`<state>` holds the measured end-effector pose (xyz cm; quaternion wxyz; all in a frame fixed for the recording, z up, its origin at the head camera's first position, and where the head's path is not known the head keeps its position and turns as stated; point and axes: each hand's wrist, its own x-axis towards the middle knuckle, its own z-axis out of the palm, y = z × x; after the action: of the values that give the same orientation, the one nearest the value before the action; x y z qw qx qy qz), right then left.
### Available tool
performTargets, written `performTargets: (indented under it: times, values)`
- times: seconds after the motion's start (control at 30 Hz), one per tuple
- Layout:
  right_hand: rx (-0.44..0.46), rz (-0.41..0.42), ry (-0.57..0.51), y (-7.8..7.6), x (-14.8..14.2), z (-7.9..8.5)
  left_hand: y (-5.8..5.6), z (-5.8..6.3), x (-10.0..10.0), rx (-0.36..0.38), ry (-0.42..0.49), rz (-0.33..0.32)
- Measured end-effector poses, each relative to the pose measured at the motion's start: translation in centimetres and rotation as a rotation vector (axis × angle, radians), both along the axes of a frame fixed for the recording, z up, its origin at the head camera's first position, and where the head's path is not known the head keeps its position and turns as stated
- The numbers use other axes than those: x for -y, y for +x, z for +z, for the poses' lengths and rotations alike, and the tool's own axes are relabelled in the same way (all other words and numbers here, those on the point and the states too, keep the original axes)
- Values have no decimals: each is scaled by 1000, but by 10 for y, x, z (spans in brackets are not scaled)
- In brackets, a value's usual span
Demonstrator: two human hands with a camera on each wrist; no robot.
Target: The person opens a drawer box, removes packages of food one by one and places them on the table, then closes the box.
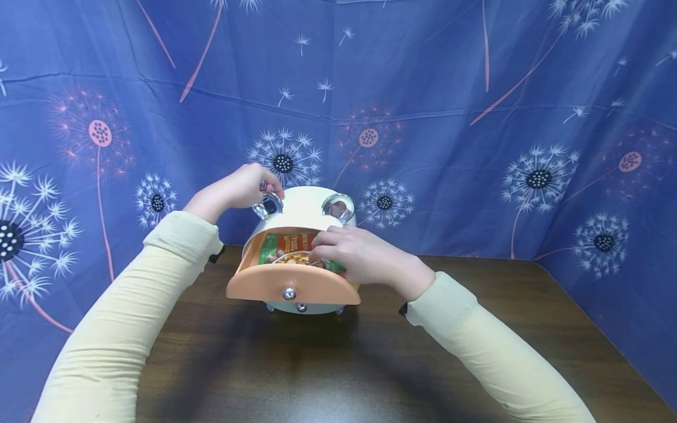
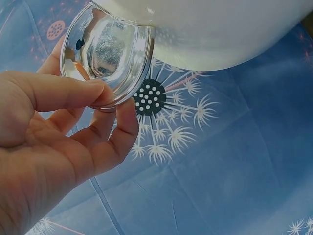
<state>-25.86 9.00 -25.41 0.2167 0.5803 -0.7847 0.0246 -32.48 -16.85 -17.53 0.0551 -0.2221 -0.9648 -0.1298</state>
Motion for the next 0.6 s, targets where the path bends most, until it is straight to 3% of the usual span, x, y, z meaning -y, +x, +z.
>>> performTargets:
  times: [0.4, 0.6]
  values:
    - [7, 138, -15, -7, 1, -4, 0, 2, 0, 18, 0, -7]
    - [-8, 159, -34, -7, 3, -6, -1, 2, 0, 21, -2, -7]
